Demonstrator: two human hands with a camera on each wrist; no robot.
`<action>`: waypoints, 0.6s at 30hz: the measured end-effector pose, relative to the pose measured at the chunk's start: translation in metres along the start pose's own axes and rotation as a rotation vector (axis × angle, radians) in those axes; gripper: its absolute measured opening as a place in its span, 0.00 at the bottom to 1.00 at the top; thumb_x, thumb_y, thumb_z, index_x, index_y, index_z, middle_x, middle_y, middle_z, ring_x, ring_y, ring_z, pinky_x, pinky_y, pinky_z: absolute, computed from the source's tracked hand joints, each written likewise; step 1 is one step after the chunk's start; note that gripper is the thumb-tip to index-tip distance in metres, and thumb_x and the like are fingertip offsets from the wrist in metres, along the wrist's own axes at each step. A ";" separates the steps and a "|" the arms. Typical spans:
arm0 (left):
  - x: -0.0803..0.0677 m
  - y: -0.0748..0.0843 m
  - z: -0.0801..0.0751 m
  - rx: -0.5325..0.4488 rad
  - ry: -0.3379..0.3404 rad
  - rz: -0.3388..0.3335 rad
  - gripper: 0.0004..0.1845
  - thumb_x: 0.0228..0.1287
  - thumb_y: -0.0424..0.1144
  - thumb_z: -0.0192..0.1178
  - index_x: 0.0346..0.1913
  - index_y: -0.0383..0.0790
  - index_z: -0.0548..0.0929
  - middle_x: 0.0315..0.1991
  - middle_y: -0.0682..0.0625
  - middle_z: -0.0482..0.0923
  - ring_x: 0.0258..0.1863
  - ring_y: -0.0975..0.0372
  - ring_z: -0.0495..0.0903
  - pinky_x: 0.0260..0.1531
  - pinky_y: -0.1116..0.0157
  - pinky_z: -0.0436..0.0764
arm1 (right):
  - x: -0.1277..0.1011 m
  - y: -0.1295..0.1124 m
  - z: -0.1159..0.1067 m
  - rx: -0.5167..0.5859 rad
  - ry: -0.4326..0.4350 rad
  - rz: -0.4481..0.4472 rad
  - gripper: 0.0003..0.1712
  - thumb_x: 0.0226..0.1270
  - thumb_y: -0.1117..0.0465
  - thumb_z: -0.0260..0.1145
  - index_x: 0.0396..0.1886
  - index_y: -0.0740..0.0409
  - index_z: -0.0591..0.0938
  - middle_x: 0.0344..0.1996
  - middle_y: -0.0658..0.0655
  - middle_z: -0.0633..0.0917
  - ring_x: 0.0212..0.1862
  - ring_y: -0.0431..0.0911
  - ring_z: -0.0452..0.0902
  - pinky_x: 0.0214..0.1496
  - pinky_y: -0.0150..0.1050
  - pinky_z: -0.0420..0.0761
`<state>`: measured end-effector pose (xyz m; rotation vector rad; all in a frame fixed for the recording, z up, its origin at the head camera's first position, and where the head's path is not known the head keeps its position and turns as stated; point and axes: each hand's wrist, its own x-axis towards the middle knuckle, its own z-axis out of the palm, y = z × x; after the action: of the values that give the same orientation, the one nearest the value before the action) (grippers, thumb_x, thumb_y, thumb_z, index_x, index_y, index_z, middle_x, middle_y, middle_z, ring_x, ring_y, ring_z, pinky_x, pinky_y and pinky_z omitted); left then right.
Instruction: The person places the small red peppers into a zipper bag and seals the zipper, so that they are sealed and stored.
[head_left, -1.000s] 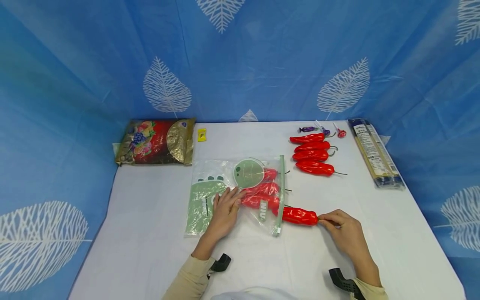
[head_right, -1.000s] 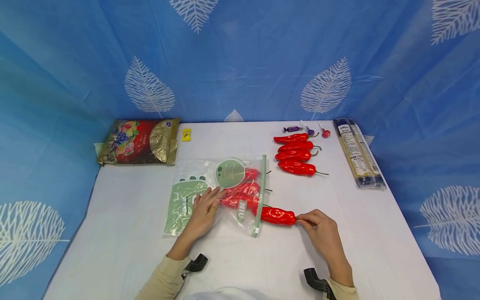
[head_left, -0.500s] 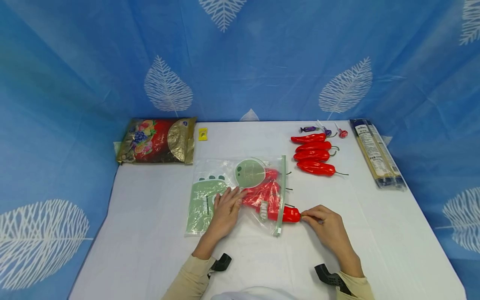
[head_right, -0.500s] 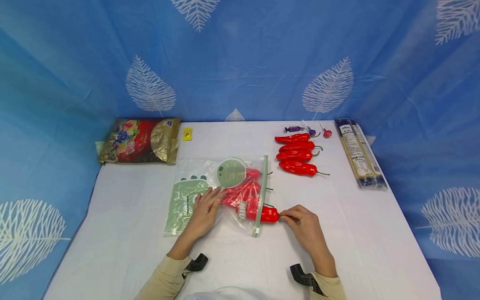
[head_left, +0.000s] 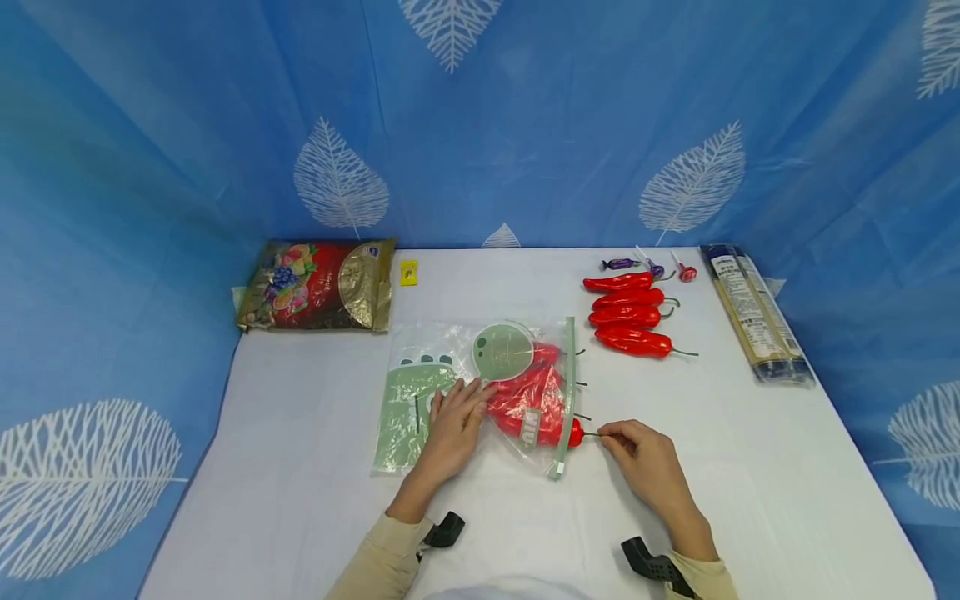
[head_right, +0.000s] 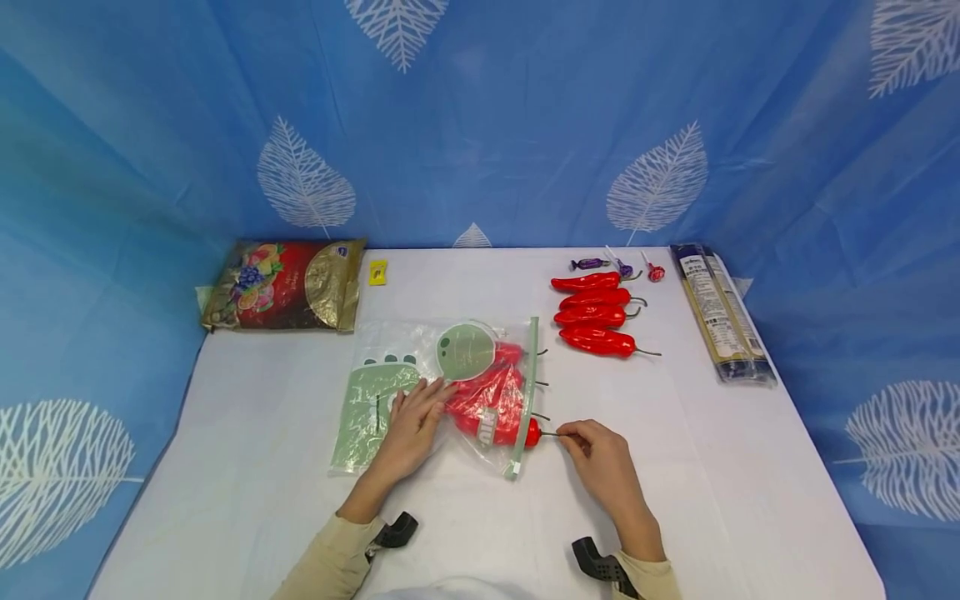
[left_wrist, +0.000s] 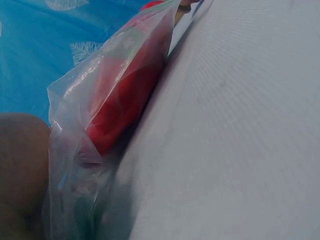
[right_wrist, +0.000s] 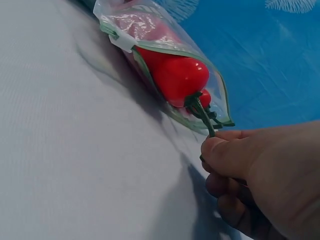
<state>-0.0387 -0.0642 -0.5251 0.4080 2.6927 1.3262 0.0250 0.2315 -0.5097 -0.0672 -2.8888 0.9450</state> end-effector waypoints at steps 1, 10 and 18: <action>-0.001 0.000 0.000 -0.005 -0.003 -0.001 0.21 0.82 0.46 0.45 0.68 0.51 0.79 0.76 0.42 0.68 0.80 0.42 0.56 0.77 0.35 0.39 | 0.000 0.000 0.001 0.005 -0.004 0.008 0.07 0.62 0.66 0.75 0.39 0.53 0.90 0.34 0.49 0.90 0.32 0.36 0.75 0.33 0.30 0.76; 0.001 0.000 0.001 -0.019 0.009 -0.001 0.21 0.83 0.46 0.44 0.70 0.51 0.78 0.76 0.43 0.67 0.80 0.42 0.56 0.78 0.35 0.38 | 0.003 -0.005 0.015 0.041 0.020 -0.025 0.07 0.59 0.66 0.77 0.36 0.52 0.90 0.28 0.46 0.88 0.28 0.33 0.73 0.30 0.29 0.75; -0.001 0.000 0.001 -0.061 0.031 -0.016 0.21 0.82 0.46 0.45 0.71 0.53 0.77 0.76 0.44 0.68 0.80 0.43 0.57 0.78 0.37 0.38 | 0.004 -0.003 0.015 0.025 0.063 -0.106 0.09 0.57 0.68 0.78 0.34 0.50 0.88 0.32 0.45 0.87 0.32 0.35 0.76 0.32 0.29 0.78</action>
<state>-0.0376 -0.0638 -0.5260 0.3621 2.6667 1.4185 0.0197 0.2202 -0.5193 0.0560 -2.7914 0.9422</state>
